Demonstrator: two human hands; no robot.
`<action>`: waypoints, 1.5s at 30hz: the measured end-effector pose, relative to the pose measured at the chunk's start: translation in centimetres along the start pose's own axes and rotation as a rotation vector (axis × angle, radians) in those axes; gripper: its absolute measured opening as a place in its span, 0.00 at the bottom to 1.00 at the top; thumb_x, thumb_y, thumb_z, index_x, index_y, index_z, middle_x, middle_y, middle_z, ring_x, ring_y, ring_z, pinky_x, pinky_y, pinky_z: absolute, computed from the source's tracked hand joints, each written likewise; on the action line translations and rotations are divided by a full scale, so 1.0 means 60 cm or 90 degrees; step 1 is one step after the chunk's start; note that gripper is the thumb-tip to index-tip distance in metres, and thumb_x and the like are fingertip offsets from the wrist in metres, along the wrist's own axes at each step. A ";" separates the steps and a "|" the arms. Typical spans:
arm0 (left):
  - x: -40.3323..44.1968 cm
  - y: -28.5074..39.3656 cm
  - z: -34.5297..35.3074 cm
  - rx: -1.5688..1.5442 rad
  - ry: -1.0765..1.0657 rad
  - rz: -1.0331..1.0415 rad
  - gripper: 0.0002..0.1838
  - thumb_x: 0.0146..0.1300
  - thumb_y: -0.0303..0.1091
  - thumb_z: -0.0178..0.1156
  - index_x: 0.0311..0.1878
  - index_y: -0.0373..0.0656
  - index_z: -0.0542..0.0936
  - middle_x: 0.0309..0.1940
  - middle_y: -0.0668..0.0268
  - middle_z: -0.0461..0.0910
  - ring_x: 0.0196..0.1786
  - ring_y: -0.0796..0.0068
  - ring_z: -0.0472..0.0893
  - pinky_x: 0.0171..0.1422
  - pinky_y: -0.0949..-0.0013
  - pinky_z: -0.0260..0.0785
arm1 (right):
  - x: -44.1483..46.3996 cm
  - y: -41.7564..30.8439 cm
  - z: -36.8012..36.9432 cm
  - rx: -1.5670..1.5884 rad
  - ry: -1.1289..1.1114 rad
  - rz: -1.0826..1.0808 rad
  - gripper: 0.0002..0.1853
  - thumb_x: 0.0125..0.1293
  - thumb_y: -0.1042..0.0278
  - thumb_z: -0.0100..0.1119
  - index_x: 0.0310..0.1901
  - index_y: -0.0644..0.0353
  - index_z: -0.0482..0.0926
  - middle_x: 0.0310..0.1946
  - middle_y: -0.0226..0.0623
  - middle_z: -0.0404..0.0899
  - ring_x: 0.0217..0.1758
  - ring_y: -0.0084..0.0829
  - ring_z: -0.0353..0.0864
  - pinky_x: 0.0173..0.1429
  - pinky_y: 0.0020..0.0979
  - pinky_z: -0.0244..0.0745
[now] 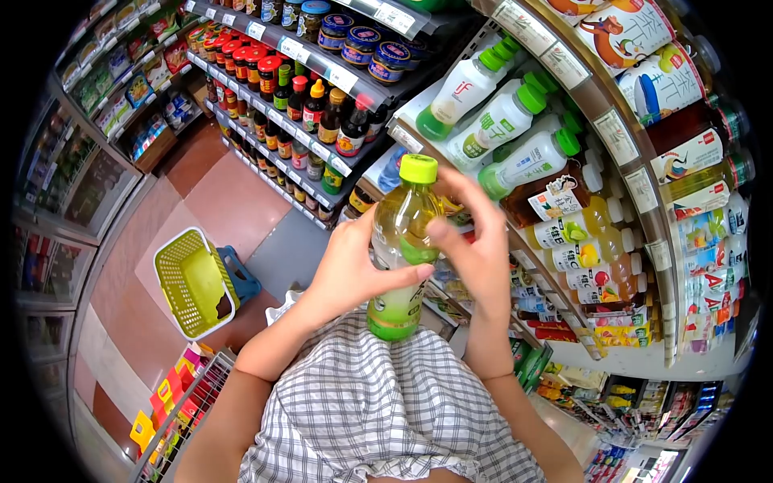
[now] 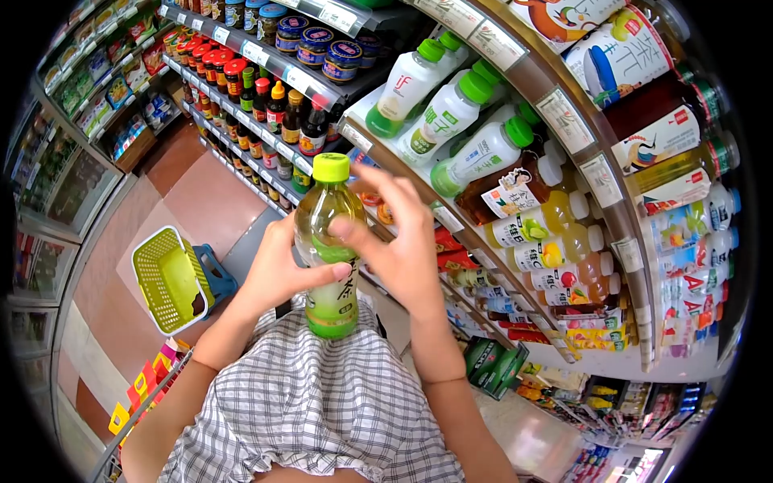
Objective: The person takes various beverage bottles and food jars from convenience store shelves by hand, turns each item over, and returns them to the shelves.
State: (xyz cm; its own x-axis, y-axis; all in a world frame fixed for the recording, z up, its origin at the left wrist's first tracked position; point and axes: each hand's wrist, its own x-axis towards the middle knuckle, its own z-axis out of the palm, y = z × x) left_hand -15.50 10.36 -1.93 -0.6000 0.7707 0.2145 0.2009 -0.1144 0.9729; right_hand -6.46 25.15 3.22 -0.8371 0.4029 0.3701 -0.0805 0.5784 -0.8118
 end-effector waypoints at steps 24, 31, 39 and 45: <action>0.014 -0.020 -0.018 -0.157 -0.295 0.016 0.36 0.51 0.42 0.75 0.61 0.36 0.73 0.49 0.59 0.82 0.51 0.72 0.81 0.59 0.67 0.70 | 0.027 -0.044 -0.077 -0.018 -0.249 0.098 0.13 0.57 0.66 0.72 0.35 0.62 0.77 0.23 0.26 0.75 0.23 0.15 0.70 0.27 0.22 0.65; 0.015 -0.079 0.011 -0.017 -0.222 0.028 0.25 0.52 0.42 0.74 0.48 0.37 0.80 0.41 0.59 0.84 0.43 0.68 0.82 0.51 0.66 0.73 | -0.032 -0.031 -0.077 -0.253 -0.087 0.037 0.13 0.54 0.67 0.73 0.32 0.62 0.77 0.19 0.31 0.75 0.21 0.20 0.72 0.27 0.25 0.67; -0.051 -0.178 0.093 -0.211 -0.140 -0.341 0.14 0.67 0.38 0.59 0.44 0.34 0.81 0.40 0.60 0.85 0.40 0.73 0.84 0.46 0.72 0.73 | -0.115 0.077 -0.108 -0.293 0.041 0.138 0.13 0.54 0.66 0.73 0.31 0.63 0.77 0.16 0.31 0.74 0.16 0.18 0.66 0.23 0.24 0.60; -0.086 -0.210 0.181 -0.476 -0.206 -0.570 0.29 0.70 0.48 0.55 0.65 0.35 0.70 0.61 0.55 0.77 0.61 0.66 0.79 0.60 0.67 0.69 | -0.167 0.151 -0.120 -0.338 0.037 0.214 0.12 0.53 0.66 0.74 0.32 0.61 0.79 0.14 0.30 0.73 0.16 0.19 0.68 0.23 0.25 0.62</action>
State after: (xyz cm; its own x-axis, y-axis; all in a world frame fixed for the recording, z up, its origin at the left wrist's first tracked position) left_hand -6.54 14.64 -16.20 -0.0548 0.8712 -0.4879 -0.7479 0.2879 0.5981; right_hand 5.11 31.47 -4.61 -0.7382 0.6528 0.1700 0.4734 0.6808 -0.5589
